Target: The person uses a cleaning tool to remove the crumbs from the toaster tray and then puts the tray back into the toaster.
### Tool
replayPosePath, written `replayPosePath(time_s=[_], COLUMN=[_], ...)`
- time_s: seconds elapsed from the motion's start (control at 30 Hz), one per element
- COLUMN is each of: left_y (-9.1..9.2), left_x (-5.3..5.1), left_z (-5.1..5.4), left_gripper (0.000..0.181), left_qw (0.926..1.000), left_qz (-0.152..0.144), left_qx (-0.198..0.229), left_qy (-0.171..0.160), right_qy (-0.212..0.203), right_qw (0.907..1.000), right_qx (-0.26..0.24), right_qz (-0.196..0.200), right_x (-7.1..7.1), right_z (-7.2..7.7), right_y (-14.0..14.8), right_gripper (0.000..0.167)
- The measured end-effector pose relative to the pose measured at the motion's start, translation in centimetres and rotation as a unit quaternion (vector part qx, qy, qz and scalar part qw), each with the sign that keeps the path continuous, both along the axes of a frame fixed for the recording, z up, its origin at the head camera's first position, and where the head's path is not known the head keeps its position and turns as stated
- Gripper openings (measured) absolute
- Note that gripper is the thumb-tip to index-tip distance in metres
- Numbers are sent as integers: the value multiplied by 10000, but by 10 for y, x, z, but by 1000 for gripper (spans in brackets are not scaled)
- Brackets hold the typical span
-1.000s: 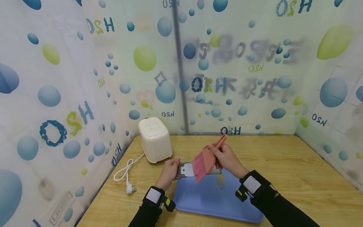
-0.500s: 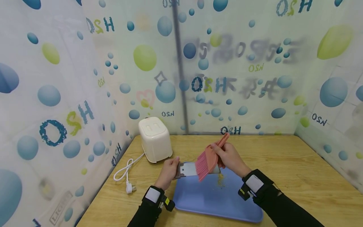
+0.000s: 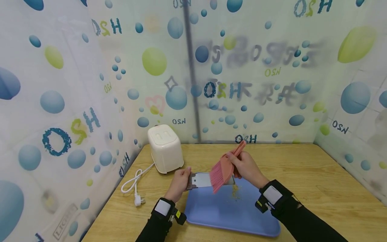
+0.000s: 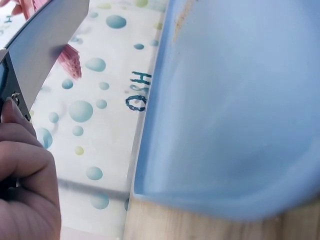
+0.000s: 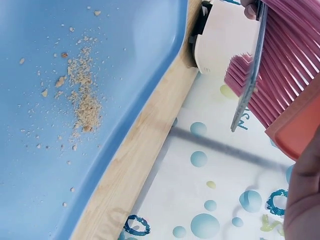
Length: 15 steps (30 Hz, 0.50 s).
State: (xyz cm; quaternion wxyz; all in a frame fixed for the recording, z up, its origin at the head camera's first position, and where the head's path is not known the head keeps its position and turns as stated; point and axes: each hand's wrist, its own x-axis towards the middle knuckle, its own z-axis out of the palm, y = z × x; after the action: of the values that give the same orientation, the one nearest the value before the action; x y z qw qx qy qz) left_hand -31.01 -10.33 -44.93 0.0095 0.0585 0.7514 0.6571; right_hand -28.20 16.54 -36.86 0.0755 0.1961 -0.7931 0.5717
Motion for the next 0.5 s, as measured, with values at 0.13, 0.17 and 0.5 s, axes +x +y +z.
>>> replayPosePath(time_s=[0.13, 0.17, 0.5], left_y=[0, 1, 3], left_x=[1, 3, 20], left_z=[2, 4, 26], left_gripper=[48, 48, 43], left_qw=[10000, 10000, 9999], left_qz=[-11, -14, -15], left_qx=[-4, 1, 68], left_qy=[15, 21, 81], right_qy=[-3, 14, 36], right_qw=[10000, 10000, 9998], right_qx=[15, 33, -13], right_qz=[-65, -79, -191], right_x=[-1, -1, -3], right_z=[-2, -2, -2], right_y=[3, 3, 8], right_gripper=[37, 37, 38])
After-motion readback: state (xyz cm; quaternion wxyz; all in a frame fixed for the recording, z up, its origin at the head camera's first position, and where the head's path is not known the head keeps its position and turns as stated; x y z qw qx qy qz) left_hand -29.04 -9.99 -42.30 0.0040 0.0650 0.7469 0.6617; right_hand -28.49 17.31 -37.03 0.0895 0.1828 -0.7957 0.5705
